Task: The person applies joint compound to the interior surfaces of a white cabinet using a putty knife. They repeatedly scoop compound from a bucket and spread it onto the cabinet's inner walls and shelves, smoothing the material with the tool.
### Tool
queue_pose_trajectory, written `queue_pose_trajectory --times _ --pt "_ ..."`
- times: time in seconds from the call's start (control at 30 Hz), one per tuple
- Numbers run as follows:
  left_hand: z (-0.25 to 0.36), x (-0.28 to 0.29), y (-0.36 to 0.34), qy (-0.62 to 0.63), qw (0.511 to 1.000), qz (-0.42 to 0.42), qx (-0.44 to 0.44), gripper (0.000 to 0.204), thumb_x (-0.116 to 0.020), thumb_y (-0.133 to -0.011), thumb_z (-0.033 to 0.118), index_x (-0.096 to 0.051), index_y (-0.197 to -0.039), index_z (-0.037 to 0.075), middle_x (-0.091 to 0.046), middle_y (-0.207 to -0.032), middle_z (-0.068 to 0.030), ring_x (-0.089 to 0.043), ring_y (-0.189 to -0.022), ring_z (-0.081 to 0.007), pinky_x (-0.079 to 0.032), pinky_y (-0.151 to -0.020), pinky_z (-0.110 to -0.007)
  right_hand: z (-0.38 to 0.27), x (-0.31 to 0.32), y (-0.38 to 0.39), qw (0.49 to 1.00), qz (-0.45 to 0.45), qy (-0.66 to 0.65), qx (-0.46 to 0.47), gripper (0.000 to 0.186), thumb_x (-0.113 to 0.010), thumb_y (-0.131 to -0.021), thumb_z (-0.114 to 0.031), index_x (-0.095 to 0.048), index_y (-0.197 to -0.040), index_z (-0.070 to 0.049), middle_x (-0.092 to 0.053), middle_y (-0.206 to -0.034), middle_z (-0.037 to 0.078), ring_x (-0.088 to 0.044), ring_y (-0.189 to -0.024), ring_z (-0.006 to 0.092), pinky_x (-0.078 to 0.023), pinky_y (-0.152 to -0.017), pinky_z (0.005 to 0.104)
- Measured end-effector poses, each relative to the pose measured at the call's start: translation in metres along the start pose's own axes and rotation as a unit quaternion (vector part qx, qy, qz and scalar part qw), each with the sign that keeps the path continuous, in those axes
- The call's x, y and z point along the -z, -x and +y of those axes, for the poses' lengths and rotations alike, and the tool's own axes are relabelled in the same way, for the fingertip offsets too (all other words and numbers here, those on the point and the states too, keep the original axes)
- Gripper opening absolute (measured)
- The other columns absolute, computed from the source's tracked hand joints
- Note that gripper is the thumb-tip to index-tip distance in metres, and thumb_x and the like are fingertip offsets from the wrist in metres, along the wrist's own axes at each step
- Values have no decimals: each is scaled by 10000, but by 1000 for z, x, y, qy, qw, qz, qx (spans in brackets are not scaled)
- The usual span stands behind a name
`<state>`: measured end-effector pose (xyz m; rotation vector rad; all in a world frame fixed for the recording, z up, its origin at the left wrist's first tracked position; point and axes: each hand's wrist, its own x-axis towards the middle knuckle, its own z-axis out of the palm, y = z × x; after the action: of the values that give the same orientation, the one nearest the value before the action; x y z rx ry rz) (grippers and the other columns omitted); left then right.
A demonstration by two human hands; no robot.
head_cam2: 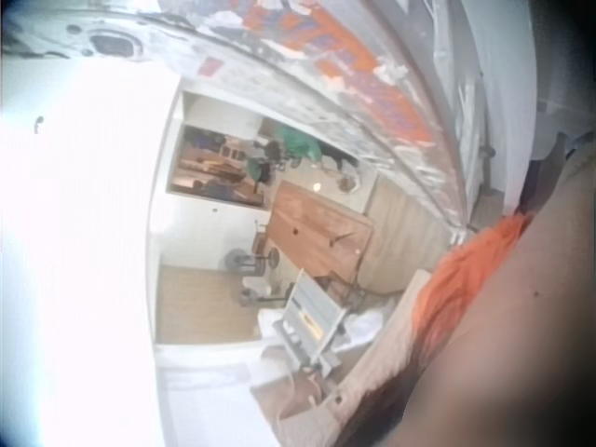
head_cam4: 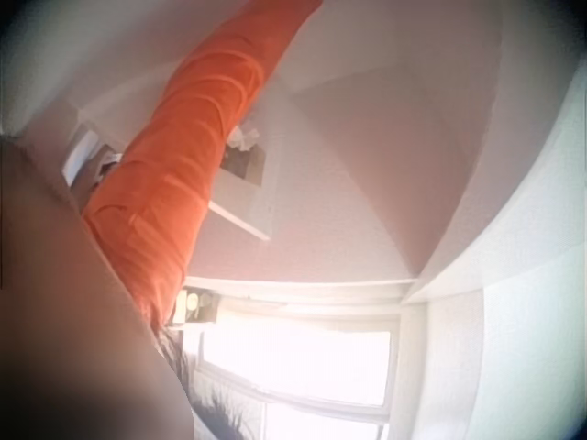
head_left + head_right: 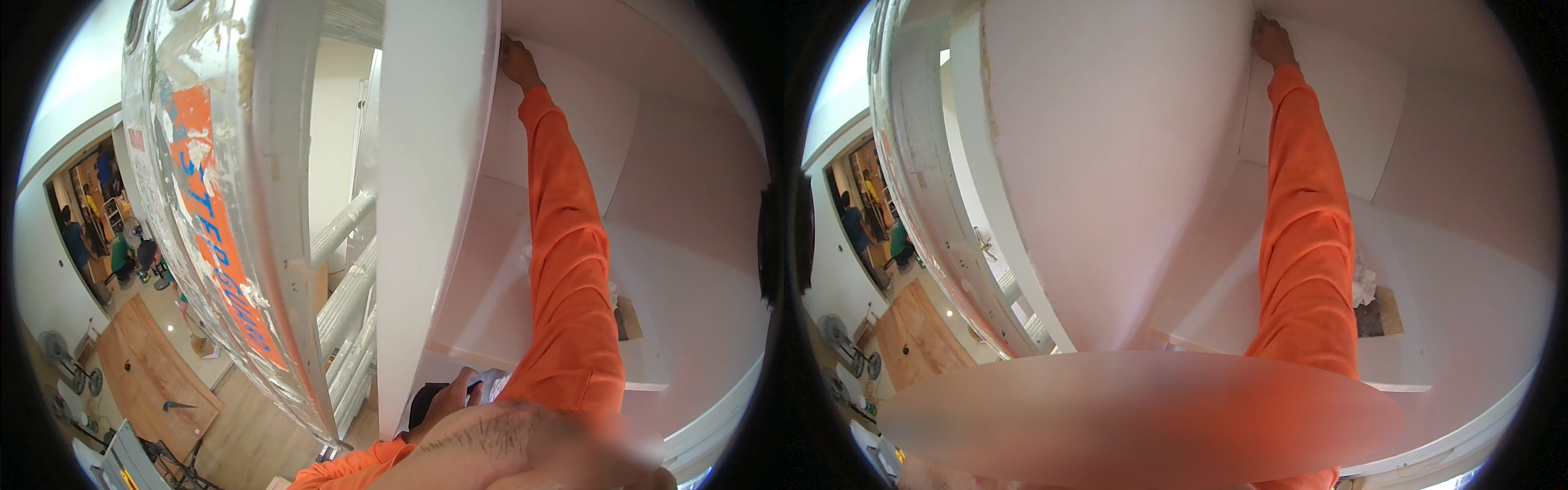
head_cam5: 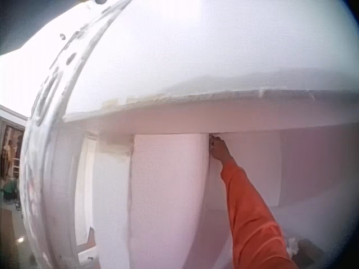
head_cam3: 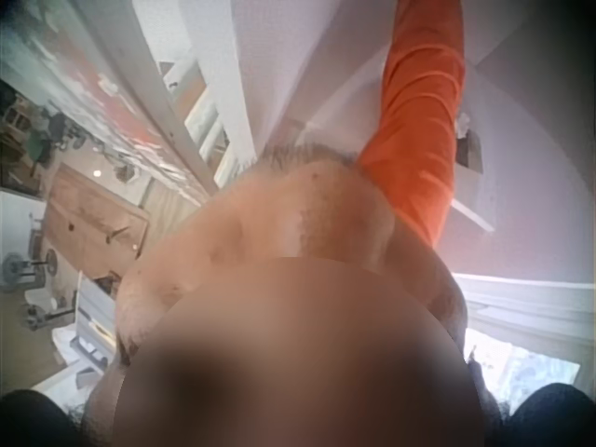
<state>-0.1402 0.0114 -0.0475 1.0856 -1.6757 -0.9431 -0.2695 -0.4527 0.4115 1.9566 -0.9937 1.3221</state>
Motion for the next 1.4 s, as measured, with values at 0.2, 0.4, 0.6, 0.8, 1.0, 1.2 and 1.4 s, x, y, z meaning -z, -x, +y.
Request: queue_pose_trajectory --times 0.2,0.4,0.6,0.8,1.0,1.2,1.4 --pt "0 -2 -1 6 1000 -5 -6 291 -522 -979 246 -412 -1180 66 -627 -954 -288 -616 -877 -477 -484 -711 -501 -1 0 -15 995 -63 75 -23 621 -570 -865 -258 -390 -1436 -94 -546 -1276 256 -555 -1154 410 -453 -985 478" --pt "4 -1 -1 11 1000 7 -14 284 -526 -978 229 -414 -1180 64 -629 -956 -287 -616 -871 -480 -483 -708 -499 10 -2 -30 989 -122 82 -31 680 -549 -892 -316 -305 -1485 -89 -476 -1354 275 -504 -1220 421 -418 -1035 477" --pt "10 2 1 1 999 27 -27 258 -529 -976 201 -431 -1169 60 -631 -936 -273 -624 -848 -468 -483 -682 -492 18 -4 -34 977 -162 133 -48 706 -573 -864 -262 -293 -1488 -86 -446 -1388 262 -508 -1210 442 -430 -1031 478" --pt "7 1 2 4 997 54 -51 252 -537 -973 191 -439 -1163 58 -629 -907 -263 -629 -807 -457 -488 -652 -476 18 -4 -21 981 -132 139 -37 701 -583 -836 -223 -322 -1472 -92 -459 -1361 264 -535 -1172 435 -443 -1006 491" --pt "9 0 2 14 997 44 -65 247 -510 -984 211 -436 -1145 39 -621 -902 -273 -623 -813 -463 -484 -661 -481 37 -14 -10 973 -130 191 16 678 -582 -844 -241 -346 -1463 -98 -468 -1371 207 -450 -1263 401 -429 -1010 495" --pt "9 3 5 32 999 1 -39 251 -485 -1007 251 -444 -1106 24 -574 -880 -224 -575 -755 -382 -454 -684 -427 39 -22 -12 933 -252 258 11 637 -529 -879 -262 -349 -1466 -94 -427 -1419 170 -359 -1336 382 -386 -1033 551" --pt "14 9 17 57 998 1 -41 263 -478 -993 254 -429 -1137 40 -611 -913 -267 -586 -835 -494 -463 -662 -510 23 -16 10 988 -133 68 -24 604 -492 -904 -211 -338 -1460 -33 -443 -1402 233 -352 -1343 395 -331 -1088 519"
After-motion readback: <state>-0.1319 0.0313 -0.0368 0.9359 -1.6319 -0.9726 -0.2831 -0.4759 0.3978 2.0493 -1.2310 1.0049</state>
